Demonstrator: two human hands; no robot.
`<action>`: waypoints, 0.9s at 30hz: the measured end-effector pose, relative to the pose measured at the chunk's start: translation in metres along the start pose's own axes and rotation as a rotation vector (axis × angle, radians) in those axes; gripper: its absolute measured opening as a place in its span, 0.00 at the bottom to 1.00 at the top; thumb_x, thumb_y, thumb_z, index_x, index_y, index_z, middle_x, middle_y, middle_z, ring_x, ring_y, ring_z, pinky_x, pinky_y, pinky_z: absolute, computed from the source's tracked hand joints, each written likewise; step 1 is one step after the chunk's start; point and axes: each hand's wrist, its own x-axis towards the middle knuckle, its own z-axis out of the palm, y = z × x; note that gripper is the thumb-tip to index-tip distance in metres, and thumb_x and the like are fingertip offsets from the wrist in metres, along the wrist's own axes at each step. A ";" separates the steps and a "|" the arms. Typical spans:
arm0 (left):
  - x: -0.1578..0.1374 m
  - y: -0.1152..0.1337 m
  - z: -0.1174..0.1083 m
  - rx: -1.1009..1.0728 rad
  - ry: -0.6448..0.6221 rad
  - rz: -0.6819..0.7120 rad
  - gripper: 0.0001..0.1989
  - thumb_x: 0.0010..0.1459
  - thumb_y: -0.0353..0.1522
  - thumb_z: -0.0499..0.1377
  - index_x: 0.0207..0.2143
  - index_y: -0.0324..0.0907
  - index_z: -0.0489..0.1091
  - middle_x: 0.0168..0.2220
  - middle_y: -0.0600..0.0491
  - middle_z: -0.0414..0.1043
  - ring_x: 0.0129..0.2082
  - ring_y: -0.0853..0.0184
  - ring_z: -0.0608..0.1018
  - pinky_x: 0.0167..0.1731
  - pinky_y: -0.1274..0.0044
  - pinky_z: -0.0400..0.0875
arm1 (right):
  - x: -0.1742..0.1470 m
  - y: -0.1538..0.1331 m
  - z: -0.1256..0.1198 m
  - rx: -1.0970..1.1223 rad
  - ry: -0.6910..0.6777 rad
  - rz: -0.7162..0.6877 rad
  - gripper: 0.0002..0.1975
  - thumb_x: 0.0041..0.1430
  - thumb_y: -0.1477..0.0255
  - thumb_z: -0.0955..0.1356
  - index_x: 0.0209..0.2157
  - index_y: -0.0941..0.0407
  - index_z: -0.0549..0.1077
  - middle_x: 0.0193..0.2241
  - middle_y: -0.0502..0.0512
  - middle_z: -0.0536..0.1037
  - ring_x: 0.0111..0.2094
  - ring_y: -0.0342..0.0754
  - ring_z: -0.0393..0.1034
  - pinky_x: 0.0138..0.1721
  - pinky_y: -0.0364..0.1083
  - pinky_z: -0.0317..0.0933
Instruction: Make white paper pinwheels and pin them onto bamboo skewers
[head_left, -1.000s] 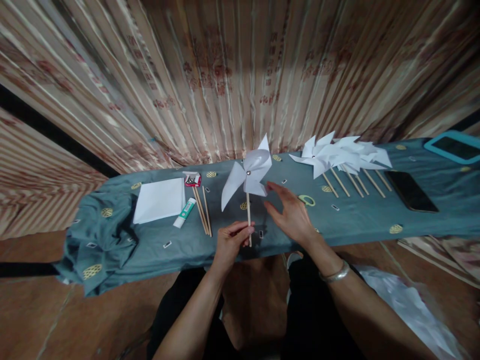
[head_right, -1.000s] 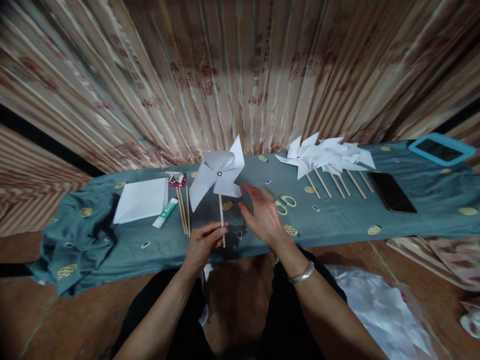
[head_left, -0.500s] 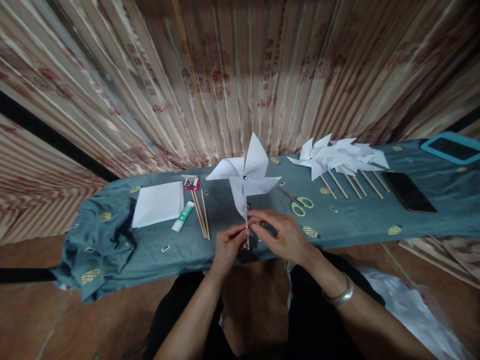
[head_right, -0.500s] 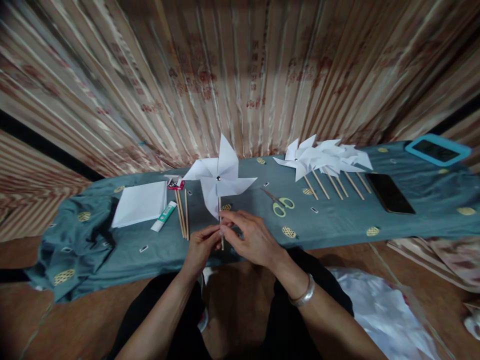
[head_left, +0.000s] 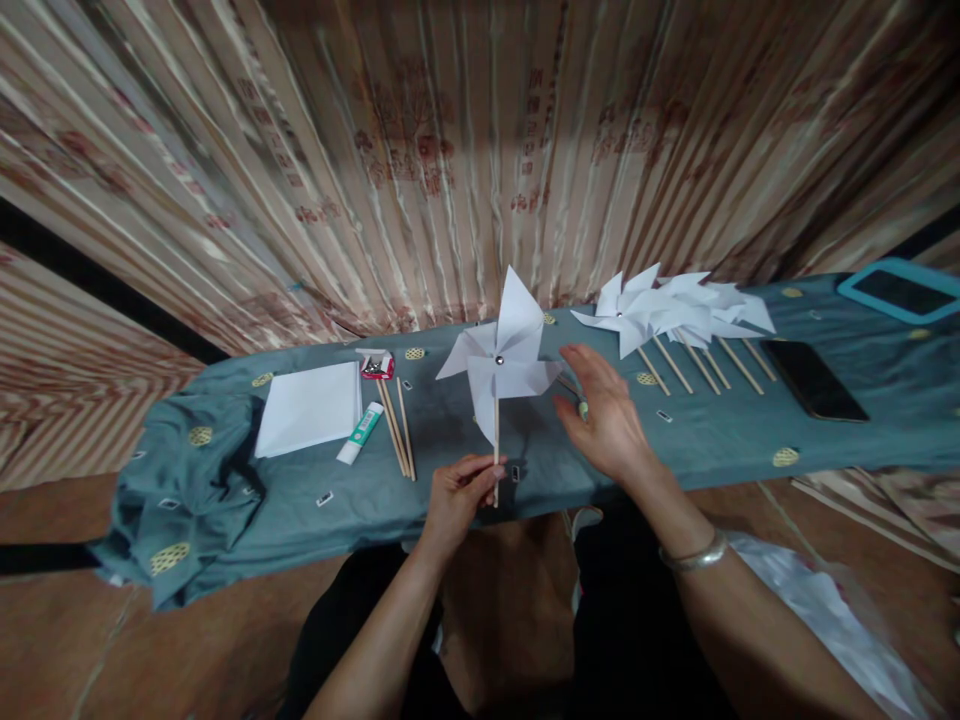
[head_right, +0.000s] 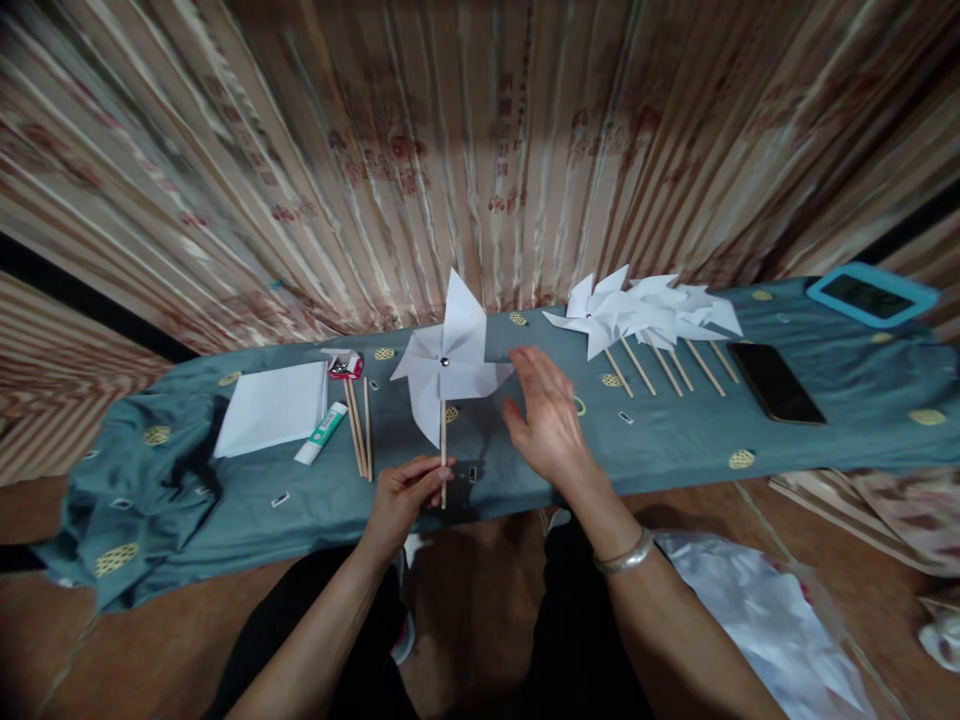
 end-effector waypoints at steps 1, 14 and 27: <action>0.000 0.000 0.000 0.001 0.000 0.000 0.14 0.40 0.40 0.71 0.29 0.41 0.81 0.19 0.57 0.67 0.15 0.77 0.64 0.17 0.81 0.58 | 0.000 0.000 0.001 -0.002 -0.019 0.001 0.26 0.61 0.71 0.63 0.61 0.58 0.63 0.60 0.66 0.69 0.64 0.60 0.59 0.61 0.63 0.55; 0.001 0.000 -0.001 -0.007 0.028 0.002 0.14 0.39 0.39 0.71 0.29 0.41 0.82 0.19 0.56 0.69 0.15 0.77 0.64 0.17 0.81 0.58 | -0.004 -0.011 0.004 0.015 -0.101 -0.002 0.20 0.60 0.69 0.64 0.54 0.55 0.71 0.53 0.64 0.76 0.56 0.60 0.68 0.56 0.62 0.60; 0.001 0.001 -0.001 0.016 0.006 0.048 0.13 0.41 0.40 0.70 0.28 0.41 0.81 0.19 0.58 0.66 0.15 0.78 0.63 0.16 0.81 0.59 | -0.012 -0.046 -0.001 0.211 -0.202 -0.048 0.12 0.63 0.71 0.65 0.46 0.54 0.75 0.43 0.56 0.82 0.47 0.53 0.75 0.51 0.55 0.67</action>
